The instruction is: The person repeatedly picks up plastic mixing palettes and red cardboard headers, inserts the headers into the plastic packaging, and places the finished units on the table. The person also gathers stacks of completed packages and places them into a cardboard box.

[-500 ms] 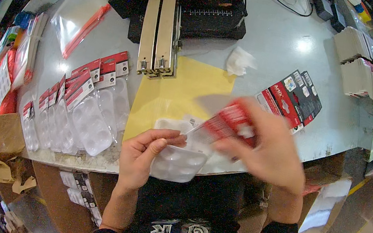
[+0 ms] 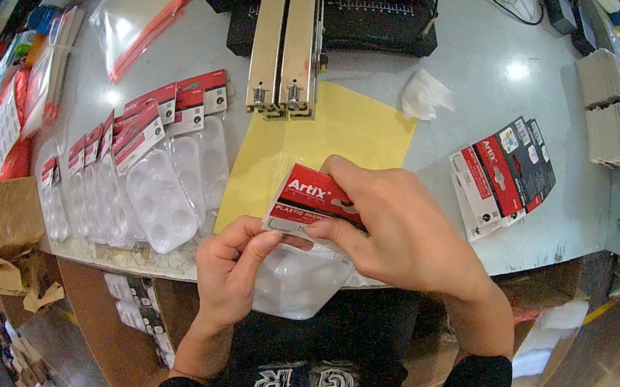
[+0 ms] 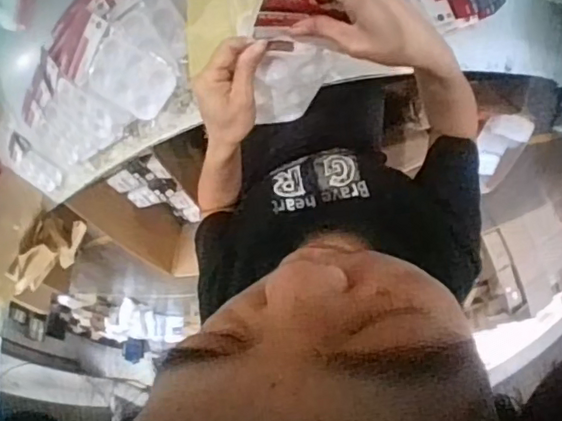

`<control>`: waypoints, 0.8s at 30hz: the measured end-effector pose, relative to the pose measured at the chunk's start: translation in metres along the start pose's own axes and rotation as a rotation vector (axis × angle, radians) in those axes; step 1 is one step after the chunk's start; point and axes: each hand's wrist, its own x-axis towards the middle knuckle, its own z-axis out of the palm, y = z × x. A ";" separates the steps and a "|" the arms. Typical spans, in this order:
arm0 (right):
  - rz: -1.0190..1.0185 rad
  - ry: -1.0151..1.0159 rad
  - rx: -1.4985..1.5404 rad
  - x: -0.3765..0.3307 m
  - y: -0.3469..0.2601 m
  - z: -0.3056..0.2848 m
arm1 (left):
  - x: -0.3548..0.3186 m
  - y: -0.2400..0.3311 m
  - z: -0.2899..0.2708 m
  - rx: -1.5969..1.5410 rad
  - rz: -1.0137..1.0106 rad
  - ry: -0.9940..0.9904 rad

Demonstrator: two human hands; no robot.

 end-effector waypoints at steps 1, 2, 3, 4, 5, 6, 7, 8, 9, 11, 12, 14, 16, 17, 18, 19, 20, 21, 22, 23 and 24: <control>-0.003 -0.002 -0.003 0.001 0.000 -0.001 | 0.001 0.000 0.000 -0.003 0.018 0.007; 0.006 -0.012 -0.014 0.001 -0.001 -0.002 | 0.001 0.000 0.001 -0.007 0.035 0.015; 0.013 -0.021 -0.018 0.002 -0.001 -0.003 | 0.002 -0.001 0.000 -0.001 0.027 0.010; -0.014 -0.025 -0.034 0.003 -0.002 -0.002 | 0.003 -0.002 0.000 0.006 0.019 0.003; -0.039 -0.027 -0.044 0.004 -0.001 -0.001 | 0.004 -0.002 0.000 0.012 0.011 -0.005; -0.041 -0.035 -0.045 0.004 -0.001 0.001 | 0.004 -0.003 0.000 0.000 0.000 0.002; -0.059 -0.043 -0.069 0.003 0.000 0.001 | 0.003 -0.003 0.002 -0.011 -0.014 0.006; -0.057 -0.056 -0.088 0.002 0.001 0.000 | 0.003 -0.004 0.003 -0.030 -0.026 0.010; -0.055 -0.068 -0.107 0.002 0.002 -0.001 | 0.002 -0.004 0.003 0.014 -0.002 0.017; -0.061 -0.046 -0.142 0.002 0.005 -0.002 | 0.001 -0.005 0.001 0.095 0.030 0.034; -0.092 -0.031 -0.165 0.003 0.007 -0.004 | 0.002 -0.006 0.001 0.057 0.051 0.080; -0.029 0.121 -0.075 0.003 0.014 -0.006 | 0.005 -0.011 -0.002 -0.018 0.061 0.187; 0.091 0.121 0.080 0.001 0.022 -0.004 | 0.008 -0.016 -0.006 -0.178 0.022 0.246; 0.204 0.043 0.201 -0.001 0.026 0.000 | 0.010 -0.019 -0.008 -0.233 0.008 0.267; 0.345 -0.055 0.309 -0.004 0.029 0.004 | 0.011 -0.022 -0.009 -0.286 -0.011 0.286; 0.370 -0.024 0.457 -0.006 0.032 0.010 | 0.013 -0.024 -0.009 -0.290 -0.027 0.288; 0.345 0.002 0.507 -0.007 0.036 0.013 | 0.014 -0.026 -0.009 -0.279 -0.011 0.296; 0.354 0.004 0.545 -0.008 0.039 0.017 | 0.015 -0.028 -0.009 -0.271 -0.010 0.299; 0.361 0.006 0.582 -0.009 0.041 0.019 | 0.016 -0.030 -0.008 -0.261 -0.002 0.295; 0.351 0.016 0.620 -0.009 0.043 0.021 | 0.017 -0.031 -0.007 -0.273 -0.003 0.306; 0.340 0.026 0.656 -0.009 0.043 0.023 | 0.018 -0.031 -0.007 -0.284 0.003 0.311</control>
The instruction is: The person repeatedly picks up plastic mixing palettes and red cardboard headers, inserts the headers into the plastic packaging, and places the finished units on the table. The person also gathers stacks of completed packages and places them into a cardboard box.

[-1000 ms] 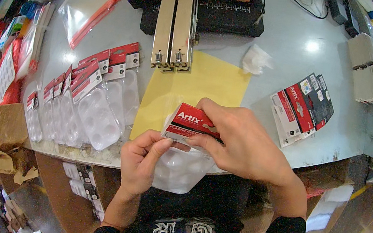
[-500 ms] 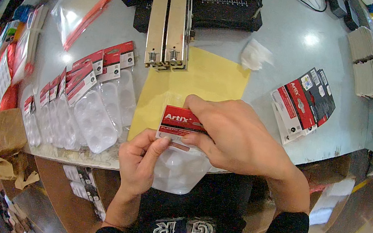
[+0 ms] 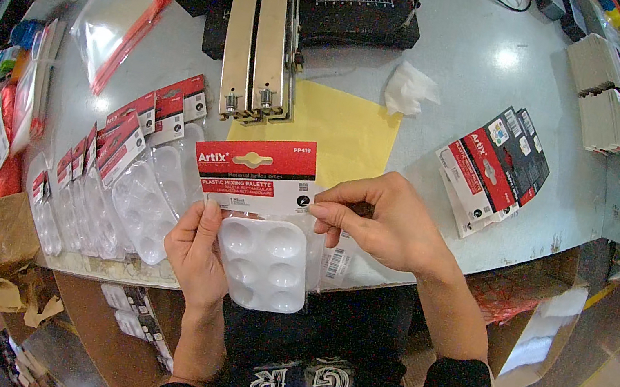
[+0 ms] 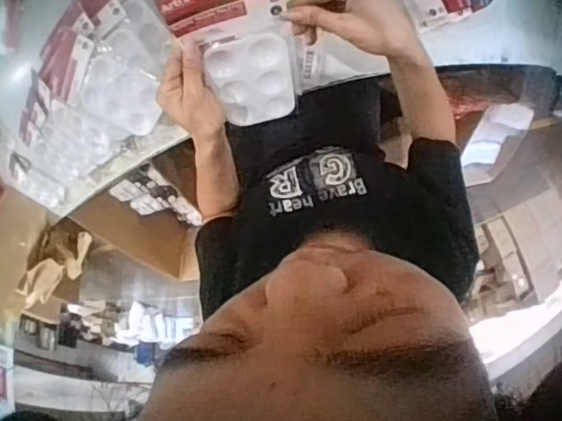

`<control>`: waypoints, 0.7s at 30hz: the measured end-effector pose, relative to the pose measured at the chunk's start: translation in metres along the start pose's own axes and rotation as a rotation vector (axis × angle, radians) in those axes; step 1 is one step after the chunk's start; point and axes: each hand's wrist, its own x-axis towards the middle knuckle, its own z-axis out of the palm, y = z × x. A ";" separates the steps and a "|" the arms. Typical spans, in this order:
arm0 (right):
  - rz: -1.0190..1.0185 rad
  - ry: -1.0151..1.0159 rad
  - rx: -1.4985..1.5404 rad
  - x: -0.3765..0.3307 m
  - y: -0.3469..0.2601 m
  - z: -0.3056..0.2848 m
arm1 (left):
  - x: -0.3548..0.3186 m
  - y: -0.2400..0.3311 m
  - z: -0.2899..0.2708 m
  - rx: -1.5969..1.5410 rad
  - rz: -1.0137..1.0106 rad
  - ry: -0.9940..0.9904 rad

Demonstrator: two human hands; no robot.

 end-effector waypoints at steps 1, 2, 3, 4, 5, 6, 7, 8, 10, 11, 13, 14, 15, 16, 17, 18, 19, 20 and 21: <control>-0.012 -0.004 0.031 0.000 0.000 0.001 | 0.000 0.000 0.000 -0.014 0.005 0.006; -0.012 0.002 0.037 -0.001 0.000 0.002 | -0.001 0.001 0.000 0.000 -0.008 0.011; -0.013 0.004 0.037 -0.002 0.000 0.003 | -0.002 0.002 -0.001 0.012 -0.020 0.018; -0.032 0.013 0.041 -0.004 0.000 0.004 | -0.003 0.003 -0.002 0.025 -0.031 0.026; -0.019 0.014 0.066 -0.007 0.000 0.006 | -0.005 0.005 -0.004 0.052 -0.028 0.017; -0.024 0.022 0.094 -0.009 0.000 0.009 | -0.006 0.008 -0.006 0.080 -0.025 0.008; -0.051 0.000 0.126 -0.009 0.001 0.012 | -0.006 0.009 -0.007 0.102 -0.021 -0.016; -0.027 0.035 0.143 -0.007 0.002 0.014 | -0.004 0.010 -0.007 0.129 -0.021 0.000; -0.010 0.049 0.193 0.002 0.005 0.020 | 0.004 0.010 -0.006 0.146 -0.025 -0.029; -0.005 0.083 0.260 0.012 0.007 0.022 | 0.012 0.009 -0.004 0.217 -0.020 0.011; -0.030 0.207 0.336 0.035 0.009 0.026 | 0.037 0.002 0.004 0.298 0.004 0.035; -0.037 0.259 0.368 0.046 0.010 0.026 | 0.048 -0.001 0.007 0.327 0.062 0.056; -0.033 0.308 0.351 0.054 0.011 0.024 | 0.058 -0.003 0.011 0.363 0.097 0.068; -0.070 0.304 0.388 0.060 0.013 0.023 | 0.064 -0.005 0.012 0.401 0.157 0.057; -0.091 0.310 0.417 0.066 0.015 0.020 | 0.071 -0.006 0.013 0.381 0.116 0.066; -0.168 0.285 0.463 0.070 0.017 0.018 | 0.075 -0.009 0.013 0.357 0.111 0.055; -0.144 0.306 0.493 0.072 0.020 0.017 | 0.078 -0.012 0.012 0.334 0.112 0.003; -0.096 0.354 0.484 0.074 0.023 0.017 | 0.079 -0.016 0.012 0.318 0.114 0.052; -0.106 0.341 0.494 0.075 0.025 0.018 | 0.078 -0.021 0.012 0.304 0.116 0.061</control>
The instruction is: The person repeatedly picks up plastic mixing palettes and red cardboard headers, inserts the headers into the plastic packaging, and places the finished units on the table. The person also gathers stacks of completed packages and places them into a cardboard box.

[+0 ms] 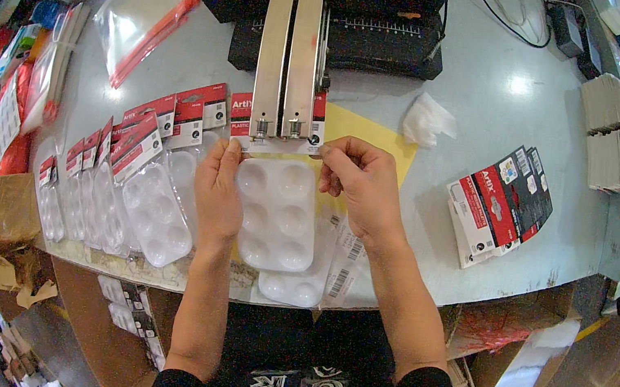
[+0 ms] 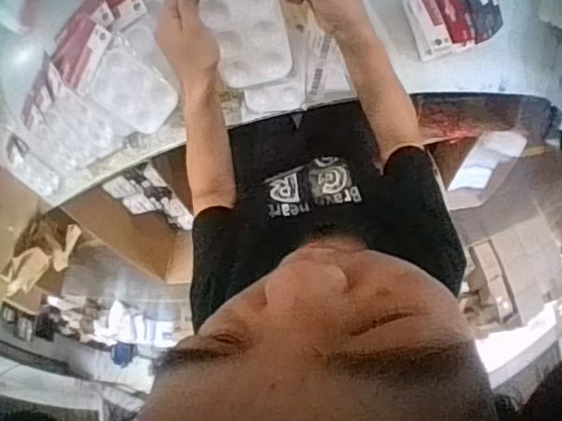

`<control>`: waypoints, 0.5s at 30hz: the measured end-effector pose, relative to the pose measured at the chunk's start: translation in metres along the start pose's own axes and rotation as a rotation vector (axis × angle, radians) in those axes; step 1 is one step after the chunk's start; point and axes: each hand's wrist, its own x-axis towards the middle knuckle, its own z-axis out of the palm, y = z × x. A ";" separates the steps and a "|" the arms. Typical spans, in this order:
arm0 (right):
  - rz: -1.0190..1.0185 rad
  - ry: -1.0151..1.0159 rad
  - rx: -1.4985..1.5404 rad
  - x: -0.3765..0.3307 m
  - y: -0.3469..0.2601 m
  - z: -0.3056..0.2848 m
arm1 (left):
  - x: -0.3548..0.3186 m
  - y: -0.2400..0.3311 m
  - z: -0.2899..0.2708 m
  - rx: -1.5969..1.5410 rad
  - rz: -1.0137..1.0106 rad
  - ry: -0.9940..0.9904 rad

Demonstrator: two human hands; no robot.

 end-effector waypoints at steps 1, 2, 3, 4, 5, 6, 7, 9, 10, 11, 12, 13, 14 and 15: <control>-0.031 -0.043 0.031 0.000 0.001 0.000 | -0.002 -0.005 0.001 -0.036 0.062 -0.022; -0.028 -0.018 -0.088 -0.002 0.001 0.000 | -0.004 -0.011 0.003 0.020 0.005 0.012; -0.049 -0.021 -0.185 -0.005 -0.003 -0.002 | -0.006 -0.014 0.001 0.057 0.010 0.013; -0.132 -0.078 -0.242 -0.007 -0.009 -0.004 | -0.007 -0.014 -0.003 0.065 0.102 0.005; -0.156 0.091 -0.436 -0.014 -0.016 -0.009 | -0.008 -0.012 -0.011 0.373 0.284 0.056; -0.256 0.131 -0.558 -0.023 -0.025 -0.017 | -0.008 -0.006 -0.024 0.650 0.551 0.100; -0.478 0.213 -0.541 -0.035 -0.035 -0.031 | -0.006 0.003 -0.039 0.955 0.900 0.144; -0.705 0.496 -0.929 -0.044 -0.066 -0.080 | -0.004 0.030 -0.089 0.484 -0.060 0.146; -0.640 0.654 -1.182 -0.052 -0.078 -0.106 | 0.000 0.044 -0.112 0.547 -0.021 0.225; -0.633 0.849 -1.340 -0.055 -0.082 -0.129 | 0.001 0.054 -0.126 0.629 -0.147 0.368; -0.584 0.752 -1.539 -0.059 -0.074 -0.148 | -0.003 0.056 -0.127 0.790 0.020 0.426; -0.528 0.737 -1.685 -0.061 -0.063 -0.162 | -0.007 0.056 -0.122 0.947 0.124 0.535; -0.406 0.696 -1.838 -0.059 -0.058 -0.173 | -0.012 0.051 -0.110 1.094 0.238 0.654; -0.456 0.682 -1.732 -0.058 -0.056 -0.182 | -0.023 0.040 -0.087 0.786 0.382 0.446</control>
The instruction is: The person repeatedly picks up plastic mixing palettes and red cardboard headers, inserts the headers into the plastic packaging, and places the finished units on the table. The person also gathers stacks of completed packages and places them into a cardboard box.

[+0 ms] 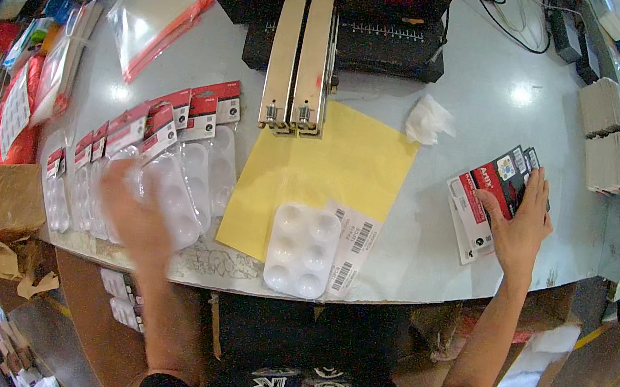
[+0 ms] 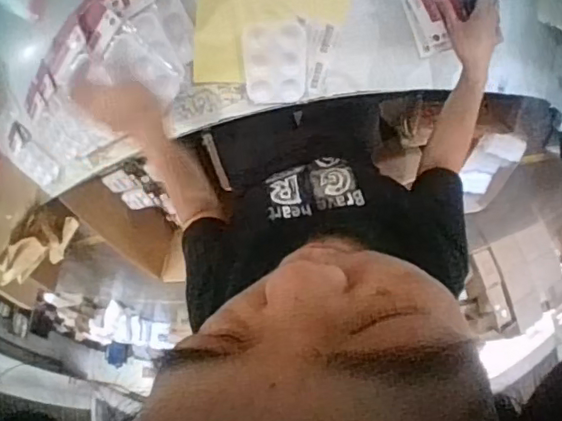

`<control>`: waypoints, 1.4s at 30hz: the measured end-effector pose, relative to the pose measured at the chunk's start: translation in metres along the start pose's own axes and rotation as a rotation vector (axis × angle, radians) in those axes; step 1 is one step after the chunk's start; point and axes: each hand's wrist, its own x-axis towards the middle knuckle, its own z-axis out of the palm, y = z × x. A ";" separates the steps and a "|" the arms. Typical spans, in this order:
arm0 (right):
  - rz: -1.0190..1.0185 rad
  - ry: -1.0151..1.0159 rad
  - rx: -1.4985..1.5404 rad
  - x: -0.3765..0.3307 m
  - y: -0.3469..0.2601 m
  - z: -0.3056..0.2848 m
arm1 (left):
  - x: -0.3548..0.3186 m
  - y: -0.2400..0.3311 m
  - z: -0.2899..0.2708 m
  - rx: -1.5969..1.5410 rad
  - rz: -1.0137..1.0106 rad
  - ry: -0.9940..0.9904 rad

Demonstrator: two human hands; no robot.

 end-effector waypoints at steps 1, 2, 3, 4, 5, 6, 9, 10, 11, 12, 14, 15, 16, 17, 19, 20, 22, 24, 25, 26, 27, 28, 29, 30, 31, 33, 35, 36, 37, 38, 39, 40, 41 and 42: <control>0.022 -0.046 0.096 -0.001 0.004 0.003 | -0.022 0.012 0.014 0.069 0.149 -0.256; -0.003 -0.030 0.221 -0.002 0.004 0.003 | -0.047 0.027 0.033 0.113 0.170 -0.341; 0.023 -0.035 0.225 -0.001 0.002 0.003 | -0.065 0.037 0.050 0.145 0.282 -0.398; 0.043 -0.099 0.191 -0.001 -0.001 -0.001 | -0.073 0.038 0.061 0.106 0.159 -0.424; 0.023 -0.097 0.175 0.000 -0.005 -0.004 | -0.082 0.041 0.069 0.060 0.121 -0.437; 0.009 -0.093 0.157 -0.002 -0.010 -0.007 | -0.088 0.044 0.074 -0.007 0.149 -0.415; -0.056 0.048 0.151 -0.011 -0.024 -0.006 | -0.083 0.041 0.066 -0.340 -0.117 -0.551; -0.017 0.028 0.153 -0.016 -0.027 -0.004 | -0.078 0.042 0.061 -0.545 -0.222 -0.616; -0.052 0.073 0.076 -0.021 -0.031 -0.002 | -0.074 0.043 0.055 -0.708 -0.339 -0.627; -0.071 0.111 0.048 -0.025 -0.033 0.000 | -0.071 0.044 0.050 -0.883 -0.441 -0.648; -0.091 0.127 0.013 -0.030 -0.039 0.001 | -0.066 0.049 0.041 -1.065 -0.566 -0.693; -0.098 0.103 -0.061 -0.031 -0.043 0.000 | -0.065 0.052 0.038 -1.081 -0.584 -0.714; -0.077 0.092 -0.074 -0.032 -0.048 -0.002 | -0.065 0.054 0.036 -1.102 -0.601 -0.735; -0.082 0.105 -0.094 -0.032 -0.054 -0.005 | -0.064 0.056 0.034 -1.107 -0.595 -0.757; -0.113 0.117 -0.117 -0.034 -0.068 -0.015 | -0.064 0.057 0.033 -1.135 -0.584 -0.802; -0.138 0.114 -0.117 -0.037 -0.076 -0.022 | -0.064 0.058 0.032 -1.132 -0.605 -0.809; -0.138 0.098 0.044 -0.042 -0.094 -0.037 | -0.064 0.059 0.029 -1.146 -0.630 -0.838; -0.067 0.053 0.356 -0.046 -0.108 -0.058 | -0.064 0.060 0.024 -1.132 -0.614 -0.864; 0.038 -0.070 0.723 -0.045 -0.117 -0.065 | -0.064 0.062 0.022 -1.123 -0.607 -0.890; -0.054 -0.213 0.808 -0.043 -0.124 -0.071 | -0.065 0.063 0.019 -1.116 -0.571 -0.902; -0.148 -0.347 0.888 -0.039 -0.132 -0.074 | -0.065 0.065 0.016 -1.113 -0.528 -0.917; -0.247 -0.478 0.964 -0.035 -0.140 -0.074 | -0.065 0.066 0.013 -1.133 -0.461 -0.923; -0.273 -0.571 0.947 -0.031 -0.149 -0.073 | -0.065 0.067 0.009 -1.084 -0.492 -0.917; -0.234 -0.626 0.984 -0.026 -0.155 -0.072 | -0.064 0.067 0.006 -1.065 -0.467 -0.891; -0.207 -0.699 1.010 -0.023 -0.160 -0.070 | -0.065 0.067 0.003 -1.045 -0.447 -0.862; -0.225 -0.747 1.048 -0.019 -0.168 -0.066 | -0.065 0.066 -0.001 -0.998 -0.421 -0.830; -0.307 -0.764 1.011 -0.017 -0.171 -0.064 | -0.064 0.064 -0.002 -0.961 -0.403 -0.829; -0.325 -0.786 0.974 -0.017 -0.172 -0.064 | -0.065 0.063 -0.002 -0.939 -0.403 -0.822; -0.373 -0.761 0.981 -0.016 -0.171 -0.063 | -0.065 0.063 -0.001 -0.935 -0.413 -0.818; -0.395 -0.755 0.973 -0.015 -0.170 -0.064 | -0.066 0.063 -0.001 -0.947 -0.433 -0.820; -0.411 -0.759 0.951 -0.014 -0.169 -0.064 | -0.066 0.062 0.000 -0.918 -0.406 -0.818; -0.456 -0.763 0.950 -0.013 -0.169 -0.063 | -0.067 0.062 0.000 -0.905 -0.389 -0.820; -0.494 -0.777 0.935 -0.010 -0.167 -0.064 | -0.067 0.062 0.001 -0.910 -0.376 -0.813; -0.535 -0.786 0.922 -0.009 -0.166 -0.064 | -0.068 0.062 0.001 -0.904 -0.382 -0.830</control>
